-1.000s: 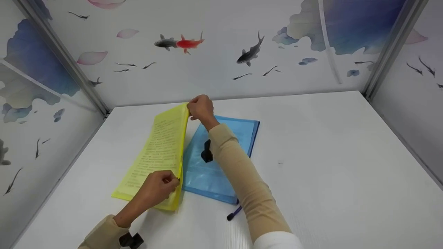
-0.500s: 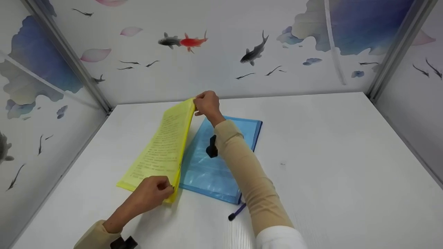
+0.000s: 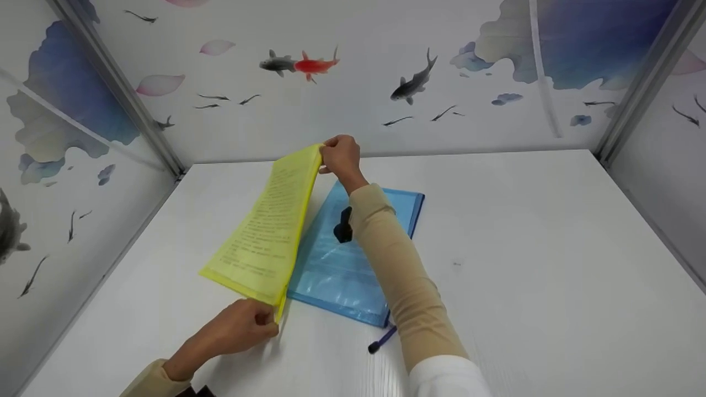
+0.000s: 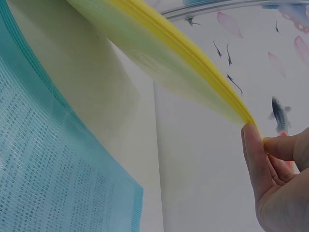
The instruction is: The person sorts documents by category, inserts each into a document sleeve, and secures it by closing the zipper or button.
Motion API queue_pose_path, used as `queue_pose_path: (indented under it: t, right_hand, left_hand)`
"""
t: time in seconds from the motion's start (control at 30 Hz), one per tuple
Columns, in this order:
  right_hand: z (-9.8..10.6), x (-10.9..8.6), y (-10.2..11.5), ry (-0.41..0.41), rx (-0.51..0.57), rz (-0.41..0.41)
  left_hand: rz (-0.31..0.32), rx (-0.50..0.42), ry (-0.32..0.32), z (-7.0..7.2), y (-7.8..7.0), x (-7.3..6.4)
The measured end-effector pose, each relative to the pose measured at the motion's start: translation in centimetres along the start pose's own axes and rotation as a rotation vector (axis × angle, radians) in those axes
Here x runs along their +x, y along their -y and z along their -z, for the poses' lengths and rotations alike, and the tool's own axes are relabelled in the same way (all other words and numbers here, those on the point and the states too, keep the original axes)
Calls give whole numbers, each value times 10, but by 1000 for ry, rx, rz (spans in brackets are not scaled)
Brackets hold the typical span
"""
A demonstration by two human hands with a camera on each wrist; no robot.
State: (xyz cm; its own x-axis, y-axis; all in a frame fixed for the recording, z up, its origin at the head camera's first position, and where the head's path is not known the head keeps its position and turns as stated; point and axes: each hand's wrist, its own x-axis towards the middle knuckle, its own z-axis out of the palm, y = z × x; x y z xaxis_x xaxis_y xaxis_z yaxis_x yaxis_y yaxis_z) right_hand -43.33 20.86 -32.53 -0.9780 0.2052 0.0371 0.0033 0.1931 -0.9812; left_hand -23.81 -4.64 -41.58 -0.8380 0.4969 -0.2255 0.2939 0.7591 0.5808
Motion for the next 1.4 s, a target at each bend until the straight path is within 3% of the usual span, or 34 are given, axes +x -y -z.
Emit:
queue_pose_path:
  t: [0.23,0.43,0.7,0.8,1.07,1.4]
  right_hand:
    - [11,4,0,-82,22,33]
    - [6,3,-4,-111,38,41]
    - [-9,-4,-4,-110,65,88]
    - [-19,-7,-6,-99,65,114]
    - [-47,-13,-23,3,42,168]
    - [-56,-31,-56,251,-49,145]
  left_hand:
    - [-14,55,98,3,4,-2]
    - [7,91,183,6,5,-2]
    - [78,102,173,8,7,10]
    - [75,100,158,8,7,16]
    - [-2,87,81,8,10,27]
    - [67,-39,114,14,15,31]
